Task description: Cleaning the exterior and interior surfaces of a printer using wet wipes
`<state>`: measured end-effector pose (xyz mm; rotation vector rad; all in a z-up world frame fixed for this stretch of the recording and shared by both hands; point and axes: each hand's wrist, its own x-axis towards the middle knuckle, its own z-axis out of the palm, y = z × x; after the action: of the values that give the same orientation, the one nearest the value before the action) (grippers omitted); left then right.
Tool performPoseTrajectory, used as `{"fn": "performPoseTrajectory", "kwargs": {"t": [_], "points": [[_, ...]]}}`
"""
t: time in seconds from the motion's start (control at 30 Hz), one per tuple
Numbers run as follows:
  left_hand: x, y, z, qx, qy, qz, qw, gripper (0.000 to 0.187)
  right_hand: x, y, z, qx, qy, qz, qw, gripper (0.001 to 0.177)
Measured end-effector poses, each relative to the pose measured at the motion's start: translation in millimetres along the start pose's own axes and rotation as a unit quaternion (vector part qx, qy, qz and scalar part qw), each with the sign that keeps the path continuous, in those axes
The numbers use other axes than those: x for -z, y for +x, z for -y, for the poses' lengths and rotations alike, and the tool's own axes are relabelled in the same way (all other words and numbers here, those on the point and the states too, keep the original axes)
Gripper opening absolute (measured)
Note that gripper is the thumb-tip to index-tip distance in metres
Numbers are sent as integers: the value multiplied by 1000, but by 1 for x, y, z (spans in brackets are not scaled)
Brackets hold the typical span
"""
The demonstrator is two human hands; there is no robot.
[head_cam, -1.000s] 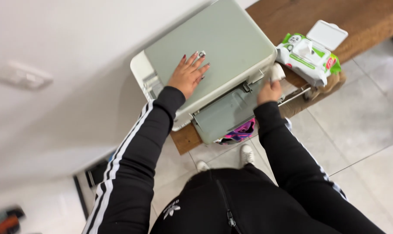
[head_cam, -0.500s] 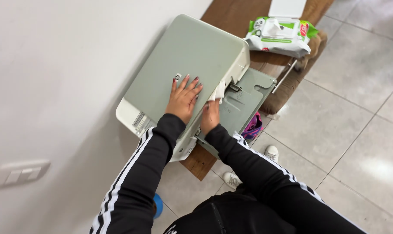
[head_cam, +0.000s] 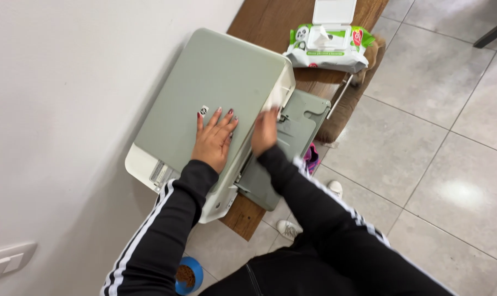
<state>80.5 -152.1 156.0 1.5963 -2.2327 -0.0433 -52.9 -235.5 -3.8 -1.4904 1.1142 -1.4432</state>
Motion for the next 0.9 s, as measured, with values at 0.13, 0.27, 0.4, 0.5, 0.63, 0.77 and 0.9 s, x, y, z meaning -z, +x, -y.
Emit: {"fn": "performPoseTrajectory", "kwargs": {"t": [0.13,0.27,0.4,0.5,0.63,0.77,0.9], "points": [[0,-1,-1,-1,-1,-4,1000,37,26,73,48,-211,74,-80,972,80],[1,-2,-6,3,5,-12,1000,35,12,16,19,-298,416,-220,830,47],[1,-2,-7,6,7,-10,1000,35,25,23,105,-80,10,-3,997,84],[3,-1,-8,8,3,-8,1000,35,18,68,24,-210,129,-139,959,82],[2,-2,-6,5,6,-3,1000,35,37,70,24,-279,39,-71,957,79],[3,-1,-7,11,5,5,1000,35,42,68,173,-399,208,-74,890,113],[3,-1,-7,16,9,6,1000,35,34,76,189,-194,242,-97,946,95]]}}
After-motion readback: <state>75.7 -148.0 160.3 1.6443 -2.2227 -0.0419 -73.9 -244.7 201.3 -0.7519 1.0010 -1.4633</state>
